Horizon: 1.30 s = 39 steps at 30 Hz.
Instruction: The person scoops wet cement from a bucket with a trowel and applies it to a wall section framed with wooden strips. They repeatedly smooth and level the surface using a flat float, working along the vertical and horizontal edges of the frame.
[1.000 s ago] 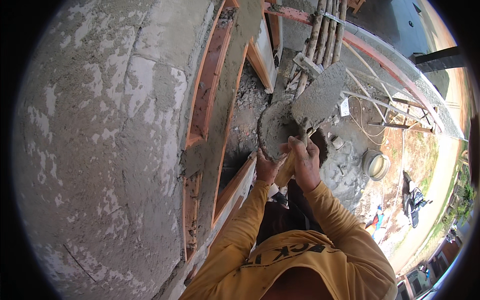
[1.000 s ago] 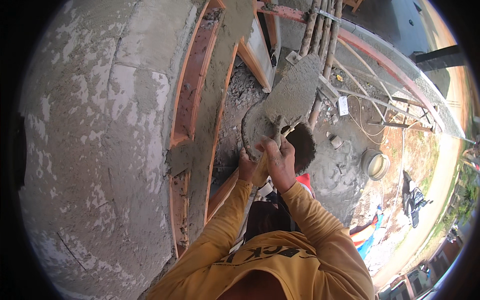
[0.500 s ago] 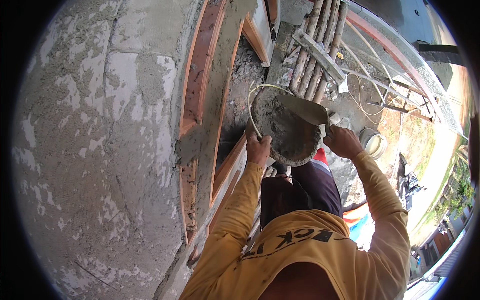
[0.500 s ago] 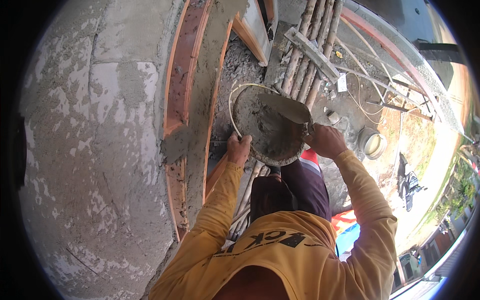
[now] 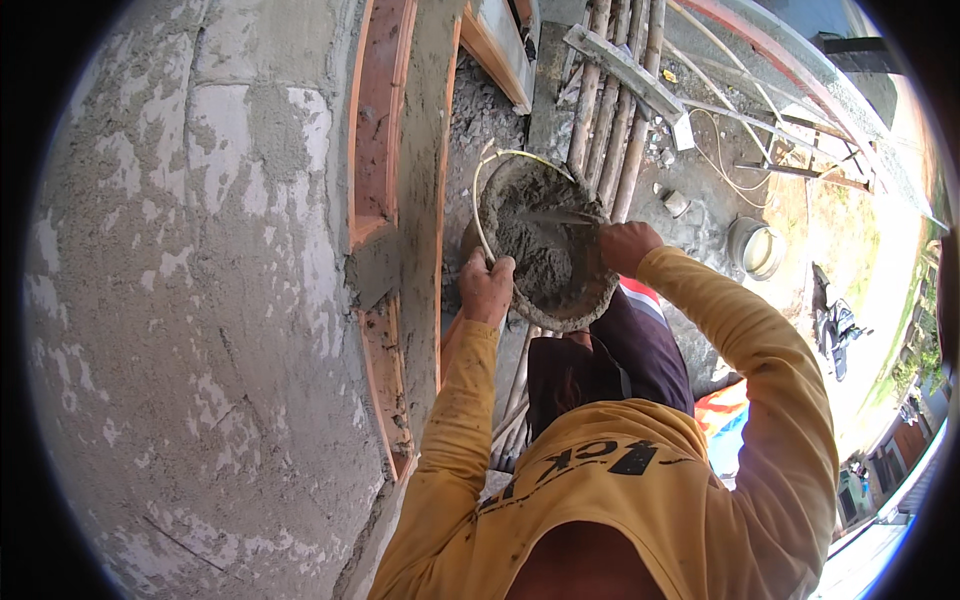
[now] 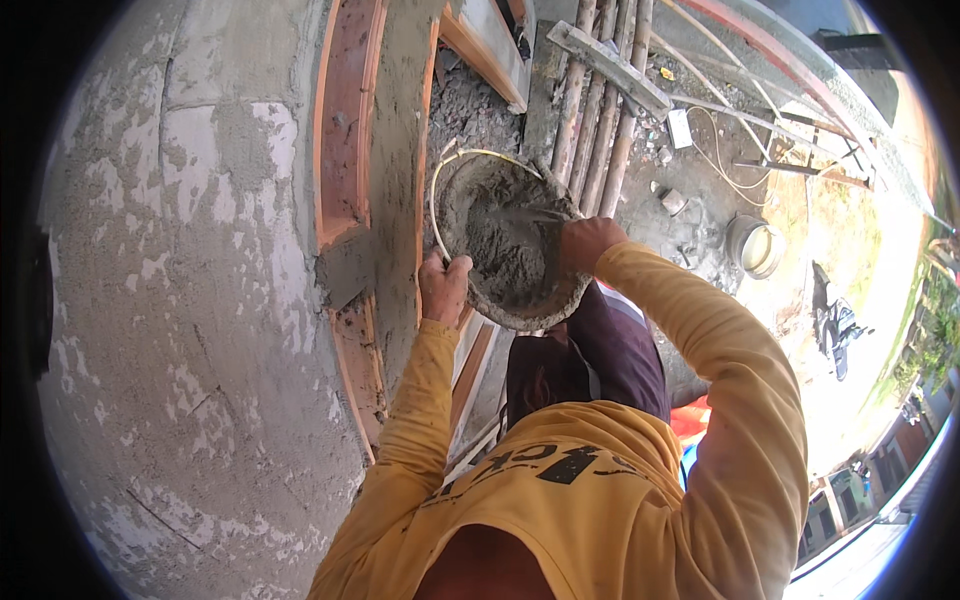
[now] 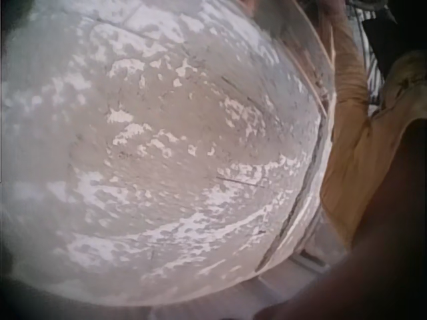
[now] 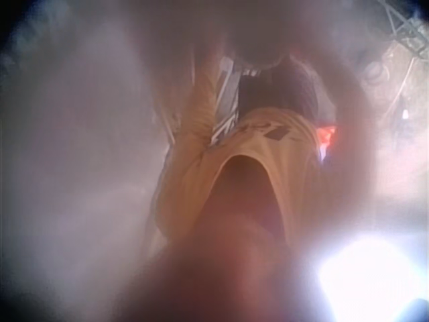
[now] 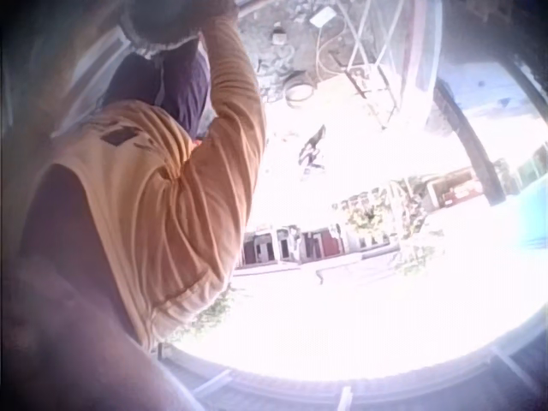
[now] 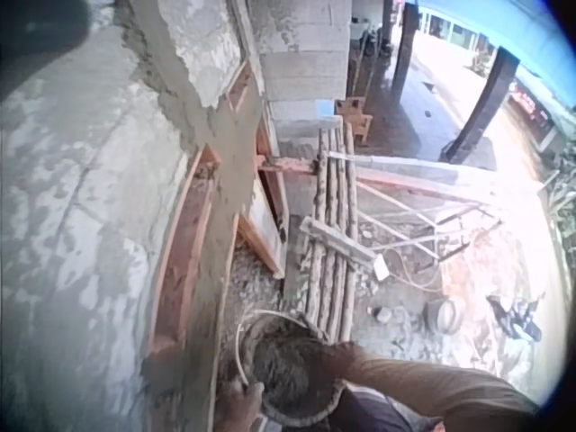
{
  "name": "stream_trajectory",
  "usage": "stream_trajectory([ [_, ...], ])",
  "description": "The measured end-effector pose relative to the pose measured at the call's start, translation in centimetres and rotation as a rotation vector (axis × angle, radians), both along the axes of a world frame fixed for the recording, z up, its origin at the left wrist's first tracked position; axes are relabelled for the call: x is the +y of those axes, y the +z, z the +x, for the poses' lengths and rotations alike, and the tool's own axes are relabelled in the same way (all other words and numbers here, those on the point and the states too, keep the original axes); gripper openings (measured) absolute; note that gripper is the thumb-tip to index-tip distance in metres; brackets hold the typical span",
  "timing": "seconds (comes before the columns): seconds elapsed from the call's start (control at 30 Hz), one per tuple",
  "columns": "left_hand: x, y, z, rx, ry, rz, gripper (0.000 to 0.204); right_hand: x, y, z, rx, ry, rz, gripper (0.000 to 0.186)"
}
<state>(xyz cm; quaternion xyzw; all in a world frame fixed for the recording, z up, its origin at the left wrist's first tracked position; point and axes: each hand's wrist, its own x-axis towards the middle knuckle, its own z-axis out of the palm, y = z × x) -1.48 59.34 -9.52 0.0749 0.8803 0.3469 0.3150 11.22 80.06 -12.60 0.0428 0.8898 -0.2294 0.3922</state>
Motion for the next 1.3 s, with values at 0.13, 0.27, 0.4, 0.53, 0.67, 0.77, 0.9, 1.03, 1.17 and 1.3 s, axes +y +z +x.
stream_trajectory([
  [0.13, 0.3, 0.7, 1.3, 0.09, -0.073, -0.003, 0.035, -3.4, -1.7, 1.5, -0.067, -0.006, 0.008, 0.028],
  [0.27, -0.7, 2.5, 1.0, 0.03, -0.1, -0.079, 0.037, -2.6, 3.9, 3.5, -0.163, -0.008, -0.027, 0.026],
  [0.4, -1.3, 2.3, 2.7, 0.111, -0.186, -0.049, 0.037, 0.2, 3.5, 3.4, -0.067, -0.151, 0.14, 0.025],
  [0.53, -1.6, 1.8, 3.5, 0.198, -0.18, -0.013, 0.035, -4.7, 1.4, 4.4, -0.113, -0.073, 0.009, 0.026],
  [0.67, -2.3, 3.5, 3.1, 0.126, -0.166, -0.053, 0.036, -6.5, 2.9, 6.4, -0.074, -0.044, -0.298, 0.02],
  [0.77, -3.4, 3.6, 3.3, 0.048, -0.118, 0.023, 0.034, -4.9, -2.8, 10.6, 0.344, 0.098, -0.62, 0.025],
  [0.9, -5.6, 3.1, 3.6, 0.003, 0.033, -0.018, 0.032, -5.2, 1.6, 8.4, -0.052, -0.25, -0.236, 0.029],
  [1.03, -6.6, 3.0, 3.4, 0.05, 0.103, 0.019, 0.032, -5.2, 3.8, 7.8, -0.016, -0.361, -0.433, 0.038],
  [1.17, -8.9, 0.8, 3.1, 0.021, 0.269, 0.124, 0.022, -5.9, 5.6, 6.5, -0.172, -0.702, -0.69, 0.029],
  [1.3, -9.5, -1.8, 2.9, -0.053, 0.447, 0.074, 0.021, -6.1, 3.3, 4.2, -0.036, -1.122, -0.979, 0.032],
])
